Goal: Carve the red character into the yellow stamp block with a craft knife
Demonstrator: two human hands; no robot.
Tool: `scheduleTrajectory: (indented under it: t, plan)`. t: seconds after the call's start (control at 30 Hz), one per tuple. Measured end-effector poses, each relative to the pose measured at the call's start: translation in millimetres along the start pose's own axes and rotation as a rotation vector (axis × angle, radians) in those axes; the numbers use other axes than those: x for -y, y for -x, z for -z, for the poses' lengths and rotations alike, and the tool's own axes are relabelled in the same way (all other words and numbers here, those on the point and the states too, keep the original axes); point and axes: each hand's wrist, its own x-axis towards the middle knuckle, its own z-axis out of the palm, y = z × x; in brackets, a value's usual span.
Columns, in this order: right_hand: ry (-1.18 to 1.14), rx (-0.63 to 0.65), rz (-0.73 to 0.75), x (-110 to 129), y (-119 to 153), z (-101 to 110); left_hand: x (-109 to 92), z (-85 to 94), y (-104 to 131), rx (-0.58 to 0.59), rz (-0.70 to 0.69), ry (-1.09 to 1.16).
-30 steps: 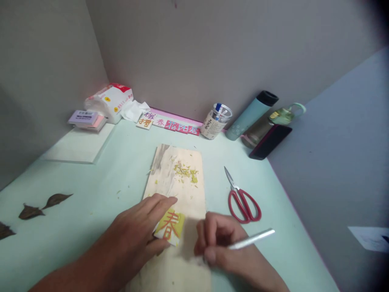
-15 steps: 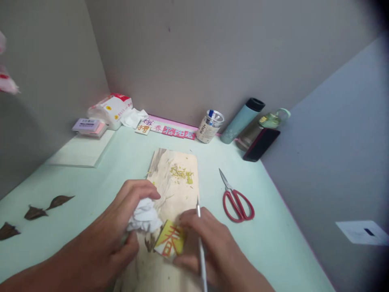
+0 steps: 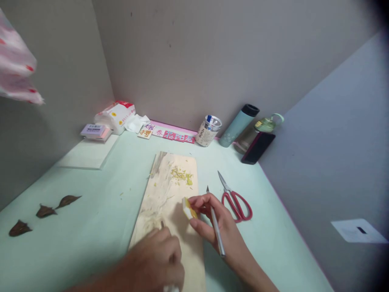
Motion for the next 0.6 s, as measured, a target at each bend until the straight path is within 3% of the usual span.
scheduleTrajectory:
  t: [0.1, 0.17, 0.3, 0.4, 0.5, 0.6]
  plan:
    - [-0.028, -0.022, 0.031, 0.3, 1.7, 0.5, 22.2, 18.8, -16.2, -0.182, 0.142, -0.04]
    - [0.015, -0.032, 0.081, 0.6, 5.6, -1.9, 32.1, 37.5, -22.1, -0.238, 0.262, -0.04]
    - [0.236, -0.096, 0.349, -8.0, 14.0, -17.1, 32.0, 61.1, -18.6, -0.398, 0.562, 0.088]
    - [0.446, -0.191, 0.531, -21.3, 16.4, -31.2, 24.6, 60.2, -10.8, -0.394, 0.597, 0.16]
    - [0.508, -0.136, 0.495, -26.0, 14.7, -32.4, 18.5, 50.3, -7.2, -0.361, 0.589, 0.098]
    - [0.452, -0.187, 0.41, -20.3, 11.1, -22.2, 14.0, 35.0, -6.3, -0.321, 0.53, -0.029]
